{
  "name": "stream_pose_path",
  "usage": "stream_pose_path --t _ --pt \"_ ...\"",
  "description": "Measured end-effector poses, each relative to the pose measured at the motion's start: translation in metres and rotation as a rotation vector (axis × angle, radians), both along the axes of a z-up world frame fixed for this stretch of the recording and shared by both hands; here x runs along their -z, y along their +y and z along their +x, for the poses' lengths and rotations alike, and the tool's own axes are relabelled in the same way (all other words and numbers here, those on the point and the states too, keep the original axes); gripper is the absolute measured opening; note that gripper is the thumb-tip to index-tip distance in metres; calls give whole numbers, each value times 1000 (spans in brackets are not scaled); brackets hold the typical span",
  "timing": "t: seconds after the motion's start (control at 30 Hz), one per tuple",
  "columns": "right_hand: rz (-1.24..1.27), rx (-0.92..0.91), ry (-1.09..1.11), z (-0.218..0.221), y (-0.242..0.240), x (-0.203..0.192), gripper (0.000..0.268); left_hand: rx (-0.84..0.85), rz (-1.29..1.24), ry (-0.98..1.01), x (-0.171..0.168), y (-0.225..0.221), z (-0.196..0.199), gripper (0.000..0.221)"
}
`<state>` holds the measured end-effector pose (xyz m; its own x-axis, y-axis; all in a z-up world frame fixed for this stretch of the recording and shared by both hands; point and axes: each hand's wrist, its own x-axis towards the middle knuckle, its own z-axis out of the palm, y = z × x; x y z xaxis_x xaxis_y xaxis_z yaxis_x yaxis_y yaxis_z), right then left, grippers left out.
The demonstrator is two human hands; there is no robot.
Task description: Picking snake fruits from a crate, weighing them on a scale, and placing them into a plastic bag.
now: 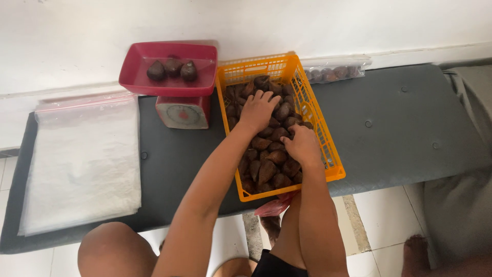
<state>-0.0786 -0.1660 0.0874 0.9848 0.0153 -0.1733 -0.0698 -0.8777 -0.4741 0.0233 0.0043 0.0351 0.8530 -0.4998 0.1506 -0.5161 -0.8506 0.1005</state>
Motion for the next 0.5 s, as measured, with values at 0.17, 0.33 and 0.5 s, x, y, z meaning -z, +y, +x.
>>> stream_pose_path --t 0.17,0.33,0.5 --pt "19 7 31 -3 4 -12 44 -26 64 -30 35 -18 16 36" --pt "-17 4 -35 6 -6 18 44 -38 -76 -272 44 -21 13 16" --pt "142 43 -205 6 9 3 42 -33 -596 118 -18 -1 -25 48"
